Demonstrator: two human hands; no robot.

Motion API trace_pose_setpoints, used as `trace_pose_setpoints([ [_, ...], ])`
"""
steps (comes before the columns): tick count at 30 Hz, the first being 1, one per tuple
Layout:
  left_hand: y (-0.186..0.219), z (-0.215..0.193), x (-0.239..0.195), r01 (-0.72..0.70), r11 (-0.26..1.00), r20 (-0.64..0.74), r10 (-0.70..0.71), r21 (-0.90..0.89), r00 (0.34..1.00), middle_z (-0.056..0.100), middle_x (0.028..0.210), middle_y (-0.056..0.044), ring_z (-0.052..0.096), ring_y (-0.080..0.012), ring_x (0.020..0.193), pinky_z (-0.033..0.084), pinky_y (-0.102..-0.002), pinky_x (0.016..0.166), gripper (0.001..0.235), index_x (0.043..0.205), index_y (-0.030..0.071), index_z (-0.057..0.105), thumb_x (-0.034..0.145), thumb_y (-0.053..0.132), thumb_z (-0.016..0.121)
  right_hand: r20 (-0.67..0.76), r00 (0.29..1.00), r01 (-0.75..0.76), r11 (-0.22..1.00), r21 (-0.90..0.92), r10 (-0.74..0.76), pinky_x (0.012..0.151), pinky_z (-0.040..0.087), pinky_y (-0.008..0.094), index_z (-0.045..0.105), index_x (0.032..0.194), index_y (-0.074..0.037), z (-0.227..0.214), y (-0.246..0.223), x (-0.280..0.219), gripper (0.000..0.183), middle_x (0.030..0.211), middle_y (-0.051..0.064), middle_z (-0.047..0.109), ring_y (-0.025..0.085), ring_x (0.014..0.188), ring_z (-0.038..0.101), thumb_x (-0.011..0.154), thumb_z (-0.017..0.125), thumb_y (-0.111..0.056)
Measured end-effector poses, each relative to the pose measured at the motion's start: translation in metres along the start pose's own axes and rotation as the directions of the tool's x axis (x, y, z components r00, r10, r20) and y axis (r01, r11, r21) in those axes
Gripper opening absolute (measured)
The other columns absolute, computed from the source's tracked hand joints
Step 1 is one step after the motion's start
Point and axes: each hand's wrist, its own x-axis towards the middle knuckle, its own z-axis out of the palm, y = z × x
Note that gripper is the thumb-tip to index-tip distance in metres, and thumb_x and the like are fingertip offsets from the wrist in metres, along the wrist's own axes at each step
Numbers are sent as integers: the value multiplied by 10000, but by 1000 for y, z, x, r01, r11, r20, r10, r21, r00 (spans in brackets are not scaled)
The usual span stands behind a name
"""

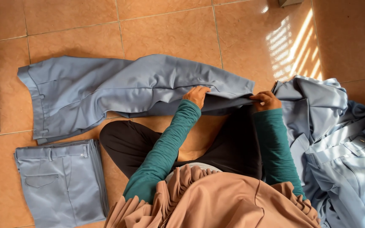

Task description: The person sits on a tiled floor and folds several pairs of light blue trousers by hand. They smooth out each pair, fold the legs together, and then fold the garment into a compact rectangle, stacking the finished items to the side.

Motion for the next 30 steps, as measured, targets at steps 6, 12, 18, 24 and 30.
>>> trace_pose_setpoints([
  [6,-65,-9,-33,212,974,264,-225,77,938,618,1063,6,674,-228,1074,595,-391,946,266,1184,339,570,970,183,553,18,986,-162,980,-118,165,895,591,321,793,997,-400,-32,23,-9,274,1087,-129,698,163,964,697,794,858,-228],
  [12,-99,-26,-79,276,961,230,-276,35,933,597,1052,24,665,-213,1081,579,-379,957,266,1206,334,538,1012,152,527,63,962,-258,961,-95,264,890,594,336,794,1030,-392,-29,28,-26,311,1066,-70,693,204,964,692,813,793,-169],
  [18,-90,-4,-117,-228,968,-213,245,102,946,593,1176,73,616,-154,1150,541,-236,910,231,769,278,503,948,199,626,17,971,-237,967,-99,240,862,563,327,801,1041,-412,-21,55,-18,352,1053,-58,617,189,942,640,861,739,-116],
  [24,-73,41,-164,-156,975,-10,159,158,987,520,1345,-171,520,-347,1316,510,-406,1072,195,1056,103,564,894,144,663,-32,956,-292,954,-69,291,969,537,356,810,1038,-345,-9,48,-28,335,1050,11,597,232,990,626,836,689,-108],
  [30,-77,78,-153,-106,926,-122,160,363,979,560,1212,-171,567,-331,1185,525,-392,951,362,973,86,564,739,231,798,-162,966,-213,976,-41,203,915,559,333,821,1060,-308,-26,24,-22,329,1004,-12,577,188,925,630,799,732,-129],
])
